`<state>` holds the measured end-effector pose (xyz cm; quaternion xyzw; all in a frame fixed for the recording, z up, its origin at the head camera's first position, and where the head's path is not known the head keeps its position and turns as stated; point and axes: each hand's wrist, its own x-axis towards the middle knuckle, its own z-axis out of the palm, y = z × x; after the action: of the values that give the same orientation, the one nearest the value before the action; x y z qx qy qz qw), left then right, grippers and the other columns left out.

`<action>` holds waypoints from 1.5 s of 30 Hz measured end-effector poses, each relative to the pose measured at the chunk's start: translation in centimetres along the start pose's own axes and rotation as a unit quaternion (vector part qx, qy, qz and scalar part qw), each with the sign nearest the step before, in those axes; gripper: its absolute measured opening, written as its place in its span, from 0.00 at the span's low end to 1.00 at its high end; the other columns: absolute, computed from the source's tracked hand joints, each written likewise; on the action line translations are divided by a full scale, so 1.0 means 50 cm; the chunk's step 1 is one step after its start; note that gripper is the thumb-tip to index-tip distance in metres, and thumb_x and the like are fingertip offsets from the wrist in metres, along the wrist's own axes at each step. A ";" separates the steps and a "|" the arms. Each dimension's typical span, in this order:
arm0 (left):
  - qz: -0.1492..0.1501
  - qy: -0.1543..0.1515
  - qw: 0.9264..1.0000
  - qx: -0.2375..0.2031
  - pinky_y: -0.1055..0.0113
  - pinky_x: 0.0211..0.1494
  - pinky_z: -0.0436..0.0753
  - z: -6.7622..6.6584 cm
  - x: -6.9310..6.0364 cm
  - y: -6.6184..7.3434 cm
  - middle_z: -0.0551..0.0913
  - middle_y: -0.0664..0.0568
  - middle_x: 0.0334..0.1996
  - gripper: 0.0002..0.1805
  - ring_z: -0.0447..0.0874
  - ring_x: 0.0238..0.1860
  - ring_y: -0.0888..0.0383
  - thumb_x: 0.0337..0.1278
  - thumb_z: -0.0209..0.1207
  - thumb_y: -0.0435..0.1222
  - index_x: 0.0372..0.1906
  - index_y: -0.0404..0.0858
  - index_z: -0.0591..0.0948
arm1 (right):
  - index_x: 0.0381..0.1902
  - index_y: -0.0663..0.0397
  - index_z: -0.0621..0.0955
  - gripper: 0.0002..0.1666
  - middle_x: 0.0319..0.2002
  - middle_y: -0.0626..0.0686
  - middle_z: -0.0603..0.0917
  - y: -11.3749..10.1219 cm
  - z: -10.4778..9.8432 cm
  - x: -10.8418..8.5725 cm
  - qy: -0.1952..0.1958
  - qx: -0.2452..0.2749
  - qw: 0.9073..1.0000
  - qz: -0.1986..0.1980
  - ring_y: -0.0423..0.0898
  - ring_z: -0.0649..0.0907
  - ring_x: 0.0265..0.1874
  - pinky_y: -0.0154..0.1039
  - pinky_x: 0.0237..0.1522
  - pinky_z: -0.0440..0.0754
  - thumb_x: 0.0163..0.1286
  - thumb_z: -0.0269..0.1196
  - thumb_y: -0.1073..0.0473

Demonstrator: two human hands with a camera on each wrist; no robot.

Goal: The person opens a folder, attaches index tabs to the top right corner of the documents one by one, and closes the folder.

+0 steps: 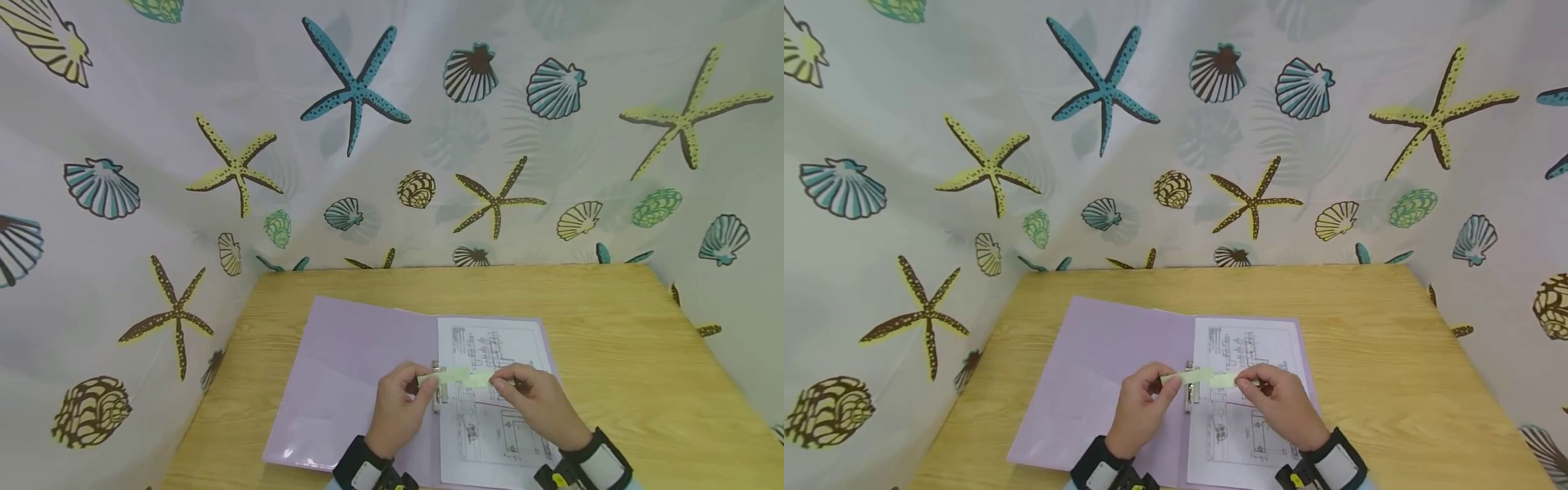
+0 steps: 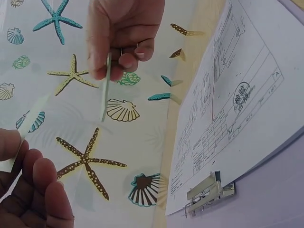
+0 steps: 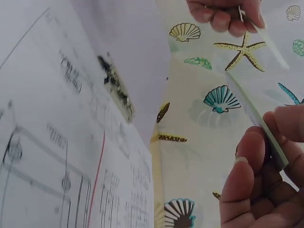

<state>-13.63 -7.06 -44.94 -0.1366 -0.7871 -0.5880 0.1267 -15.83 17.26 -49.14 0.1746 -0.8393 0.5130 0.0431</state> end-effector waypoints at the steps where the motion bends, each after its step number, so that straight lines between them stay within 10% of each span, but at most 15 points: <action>1: -0.003 0.000 1.000 0.001 0.72 0.29 0.74 0.000 0.000 0.000 0.81 0.53 0.26 0.03 0.74 0.27 0.63 0.57 0.63 0.29 0.29 0.36 0.82 | 0.36 0.48 0.82 0.01 0.34 0.45 0.83 0.006 -0.013 -0.001 -0.001 -0.018 1.000 0.014 0.40 0.77 0.23 0.33 0.24 0.76 0.67 0.63 0.59; 19: 0.049 0.001 0.999 0.001 0.72 0.24 0.71 -0.001 -0.001 -0.002 0.80 0.53 0.21 0.09 0.74 0.23 0.65 0.54 0.65 0.29 0.22 0.37 0.79 | 0.55 0.56 0.71 0.18 0.39 0.57 0.82 0.098 -0.224 -0.015 -0.029 -0.161 0.977 0.137 0.48 0.82 0.32 0.36 0.24 0.76 0.70 0.59 0.60; 34: 0.007 0.017 1.000 -0.002 0.70 0.26 0.73 -0.008 0.000 0.000 0.80 0.54 0.22 0.06 0.73 0.23 0.64 0.51 0.67 0.27 0.25 0.38 0.82 | 0.51 0.63 0.72 0.24 0.27 0.51 0.75 0.157 -0.260 -0.023 -0.165 -0.175 0.943 0.232 0.46 0.73 0.26 0.35 0.22 0.69 0.57 0.62 0.64; 45: 0.112 -0.031 0.992 -0.040 0.67 0.28 0.78 -0.014 0.004 -0.014 0.79 0.50 0.22 0.11 0.74 0.26 0.63 0.41 0.65 0.20 0.22 0.37 0.77 | 0.42 0.55 0.77 0.17 0.24 0.49 0.72 0.186 -0.243 -0.020 -0.187 -0.206 0.937 0.213 0.45 0.72 0.21 0.35 0.21 0.67 0.53 0.64 0.65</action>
<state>-14.04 -7.89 -45.28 -0.2469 -0.7466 -0.5963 0.1612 -19.31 32.00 -51.57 0.0712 -0.9371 0.2840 -0.1899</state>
